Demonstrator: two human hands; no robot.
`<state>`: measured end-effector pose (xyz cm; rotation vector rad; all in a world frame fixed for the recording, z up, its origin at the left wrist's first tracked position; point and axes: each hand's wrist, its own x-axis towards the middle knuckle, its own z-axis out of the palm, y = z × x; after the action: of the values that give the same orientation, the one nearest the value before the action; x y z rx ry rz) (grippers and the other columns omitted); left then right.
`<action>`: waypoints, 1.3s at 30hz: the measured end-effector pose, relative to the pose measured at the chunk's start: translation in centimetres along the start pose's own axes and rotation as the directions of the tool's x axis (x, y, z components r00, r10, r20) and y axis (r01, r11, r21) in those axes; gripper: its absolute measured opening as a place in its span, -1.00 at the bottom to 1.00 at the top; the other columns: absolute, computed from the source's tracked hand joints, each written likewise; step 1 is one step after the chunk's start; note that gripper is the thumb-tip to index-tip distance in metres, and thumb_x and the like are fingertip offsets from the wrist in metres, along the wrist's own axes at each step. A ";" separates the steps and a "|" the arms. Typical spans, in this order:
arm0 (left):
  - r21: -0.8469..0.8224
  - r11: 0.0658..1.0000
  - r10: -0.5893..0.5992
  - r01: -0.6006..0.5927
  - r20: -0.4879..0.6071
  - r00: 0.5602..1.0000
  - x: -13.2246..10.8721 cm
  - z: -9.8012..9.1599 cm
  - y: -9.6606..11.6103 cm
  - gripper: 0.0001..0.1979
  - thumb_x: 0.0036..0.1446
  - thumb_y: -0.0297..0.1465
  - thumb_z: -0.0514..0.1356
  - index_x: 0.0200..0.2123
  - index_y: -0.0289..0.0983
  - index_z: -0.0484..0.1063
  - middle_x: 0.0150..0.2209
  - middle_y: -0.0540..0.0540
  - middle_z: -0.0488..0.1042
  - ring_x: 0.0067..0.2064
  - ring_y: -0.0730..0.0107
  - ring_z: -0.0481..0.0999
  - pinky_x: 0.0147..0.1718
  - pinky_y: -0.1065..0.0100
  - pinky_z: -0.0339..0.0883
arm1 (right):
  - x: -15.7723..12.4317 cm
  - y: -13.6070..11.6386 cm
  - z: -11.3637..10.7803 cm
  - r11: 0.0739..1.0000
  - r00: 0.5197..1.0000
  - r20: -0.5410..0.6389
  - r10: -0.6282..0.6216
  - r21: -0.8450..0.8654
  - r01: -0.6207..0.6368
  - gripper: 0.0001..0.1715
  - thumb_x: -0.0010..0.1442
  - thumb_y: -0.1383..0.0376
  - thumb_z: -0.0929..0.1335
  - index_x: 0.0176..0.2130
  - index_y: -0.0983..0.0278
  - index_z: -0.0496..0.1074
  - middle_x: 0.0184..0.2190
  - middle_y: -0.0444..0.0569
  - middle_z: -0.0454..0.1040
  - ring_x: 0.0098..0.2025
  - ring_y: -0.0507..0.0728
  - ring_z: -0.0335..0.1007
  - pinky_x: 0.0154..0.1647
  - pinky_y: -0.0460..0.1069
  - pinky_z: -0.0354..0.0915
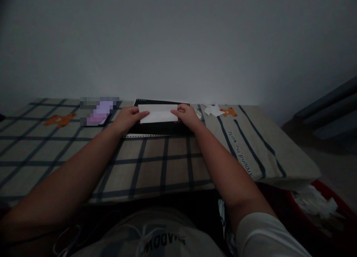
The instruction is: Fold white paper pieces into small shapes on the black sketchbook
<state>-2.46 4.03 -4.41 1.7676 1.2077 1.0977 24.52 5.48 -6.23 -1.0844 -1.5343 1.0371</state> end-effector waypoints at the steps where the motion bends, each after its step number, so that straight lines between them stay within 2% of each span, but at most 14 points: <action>1: -0.031 0.999 -0.015 0.016 0.013 1.000 0.1 0.0 -0.1 -0.57 -0.02 0.00 0.37 -0.35 -0.27 0.53 -0.49 -0.02 0.46 -0.49 0.42 0.32 -0.52 0.37 0.18 | 0.0 -0.1 0.0 0.999 0.999 0.018 0.027 0.031 -0.027 -0.63 0.01 0.04 0.52 -0.39 0.19 0.37 -0.56 -0.21 0.39 -0.52 0.04 0.29 -0.43 0.01 0.40; 3: -0.081 0.996 -0.042 0.042 0.006 0.999 0.2 -0.1 -0.2 -0.57 -0.05 -0.03 0.39 -0.28 -0.26 0.55 -0.43 -0.03 0.50 -0.45 0.40 0.37 -0.49 0.36 0.27 | 0.0 -0.2 -0.1 0.994 0.996 0.068 0.056 0.087 -0.062 -0.66 0.01 0.10 0.53 -0.36 0.20 0.38 -0.51 -0.20 0.42 -0.50 0.03 0.31 -0.38 0.03 0.47; 7: -0.079 0.996 -0.041 0.039 -0.032 0.999 0.4 -0.2 -0.6 -0.66 -0.03 -0.11 0.39 -0.36 -0.27 0.52 -0.50 0.02 0.43 -0.48 0.45 0.37 -0.48 0.39 0.28 | 0.1 -0.3 -0.3 0.978 0.992 0.111 0.063 0.191 -0.084 -0.77 0.05 0.25 0.51 -0.28 0.22 0.45 -0.34 -0.11 0.52 -0.38 0.03 0.43 -0.34 -0.02 0.49; 11: -0.211 0.975 -0.062 0.061 0.004 0.998 0.6 -0.1 -0.8 -0.69 -0.06 -0.23 0.37 -0.24 -0.26 0.59 -0.29 -0.07 0.57 -0.35 0.40 0.47 -0.43 0.42 0.38 | 0.1 -0.3 -0.3 0.964 0.990 0.088 0.109 0.233 -0.127 -0.86 0.12 0.35 0.42 -0.24 0.23 0.56 -0.30 -0.06 0.58 -0.43 0.00 0.44 -0.38 -0.08 0.45; 14: -0.273 0.956 -0.101 0.109 0.042 0.994 0.8 -0.2 -0.9 -0.78 -0.09 -0.33 0.30 -0.31 -0.26 0.60 -0.24 -0.12 0.59 -0.30 0.38 0.50 -0.41 0.42 0.43 | 0.0 -0.7 -0.3 0.955 0.984 0.086 0.155 0.240 -0.172 -0.82 0.10 0.41 0.37 -0.31 0.26 0.59 -0.34 -0.02 0.59 -0.46 0.00 0.44 -0.38 -0.06 0.45; 18: -0.325 0.933 -0.119 0.156 0.129 0.984 0.7 -0.3 -0.6 -0.78 -0.09 -0.33 0.21 -0.38 -0.28 0.60 -0.27 -0.17 0.59 -0.29 0.31 0.52 -0.41 0.37 0.46 | -0.1 -1.0 -0.2 0.960 0.988 0.073 0.137 0.237 -0.150 -0.89 0.09 0.35 0.41 -0.36 0.28 0.60 -0.32 0.03 0.59 -0.36 0.07 0.48 -0.28 0.01 0.49; 21: -0.205 0.969 -0.119 0.135 0.087 0.989 0.4 -0.2 -0.1 -0.77 -0.04 -0.25 0.30 -0.37 -0.29 0.61 -0.38 -0.11 0.56 -0.37 0.36 0.48 -0.43 0.40 0.39 | 0.0 -0.8 -0.1 0.984 0.994 0.056 0.096 0.143 -0.103 -0.87 0.06 0.29 0.48 -0.31 0.26 0.59 -0.32 -0.02 0.59 -0.36 0.06 0.46 -0.26 0.01 0.47; 24: -0.062 0.992 -0.103 0.107 0.065 0.993 0.1 0.0 0.3 -0.69 -0.07 -0.25 0.41 -0.26 -0.29 0.60 -0.42 -0.04 0.53 -0.40 0.41 0.46 -0.41 0.42 0.34 | 0.0 -0.6 0.1 0.994 0.997 0.055 0.054 0.087 -0.059 -0.80 0.06 0.31 0.48 -0.24 0.25 0.54 -0.37 -0.09 0.55 -0.41 0.03 0.42 -0.29 -0.02 0.42; 27: -0.164 0.978 -0.096 0.129 0.195 0.976 -0.1 0.2 0.8 -0.44 -0.14 -0.37 0.45 0.01 -0.28 0.52 -0.34 -0.02 0.55 -0.35 0.40 0.52 -0.35 0.40 0.38 | 0.0 -0.9 0.2 0.993 0.999 0.033 -0.001 0.120 -0.003 -0.69 0.07 0.35 0.45 -0.13 0.23 0.46 -0.37 -0.14 0.51 -0.40 0.03 0.42 -0.28 -0.04 0.38; 29: -0.219 0.957 -0.115 0.187 0.306 0.945 -0.4 0.2 1.4 -0.31 -0.15 -0.38 0.45 0.13 -0.26 0.46 -0.33 -0.01 0.55 -0.36 0.40 0.53 -0.36 0.41 0.37 | -0.2 -1.4 0.5 0.990 0.998 0.051 -0.025 0.140 0.017 -0.61 0.06 0.36 0.45 -0.07 0.20 0.41 -0.35 -0.15 0.51 -0.37 0.04 0.43 -0.28 -0.04 0.37; 31: -0.216 0.940 -0.160 0.266 0.409 0.899 -0.9 0.4 2.1 -0.41 -0.04 -0.24 0.41 0.10 -0.24 0.51 -0.28 -0.05 0.57 -0.35 0.38 0.53 -0.41 0.42 0.33 | -0.7 -2.2 0.8 0.989 0.992 0.119 -0.034 0.145 0.016 -0.55 0.06 0.33 0.46 -0.03 0.18 0.37 -0.38 -0.17 0.50 -0.37 0.04 0.42 -0.29 -0.04 0.36; 33: -0.199 0.929 -0.196 0.313 0.452 0.870 -1.4 0.8 3.0 -0.53 0.01 -0.12 0.37 -0.06 -0.25 0.60 -0.28 -0.08 0.59 -0.35 0.37 0.52 -0.44 0.43 0.31 | -1.3 -2.9 1.3 0.987 0.975 0.220 -0.043 0.160 0.007 -0.49 0.03 0.31 0.48 -0.01 0.18 0.37 -0.41 -0.19 0.51 -0.37 0.05 0.42 -0.31 -0.05 0.35; 36: -0.132 0.950 -0.201 0.283 0.433 0.879 -2.0 1.5 4.1 -0.66 0.02 -0.13 0.37 -0.25 -0.26 0.62 -0.44 -0.01 0.51 -0.47 0.47 0.41 -0.50 0.46 0.21 | -1.9 -3.5 2.0 0.986 0.957 0.287 -0.040 0.168 -0.010 -0.42 0.00 0.28 0.51 0.02 0.19 0.38 -0.38 -0.16 0.54 -0.34 0.07 0.45 -0.32 -0.04 0.35; 39: -0.109 0.959 -0.201 0.263 0.395 0.896 -2.2 2.3 4.3 -0.70 0.03 -0.14 0.36 -0.35 -0.28 0.59 -0.55 0.04 0.40 -0.54 0.53 0.29 -0.55 0.47 0.11 | -1.8 -3.3 2.6 0.985 0.971 0.238 -0.021 0.169 -0.020 -0.39 0.00 0.24 0.52 0.05 0.20 0.39 -0.43 -0.19 0.52 -0.39 0.05 0.43 -0.34 -0.04 0.35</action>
<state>0.73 0.45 -1.97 1.5721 1.0264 0.6519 21.79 2.61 -3.92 -0.8638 -1.5996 1.3123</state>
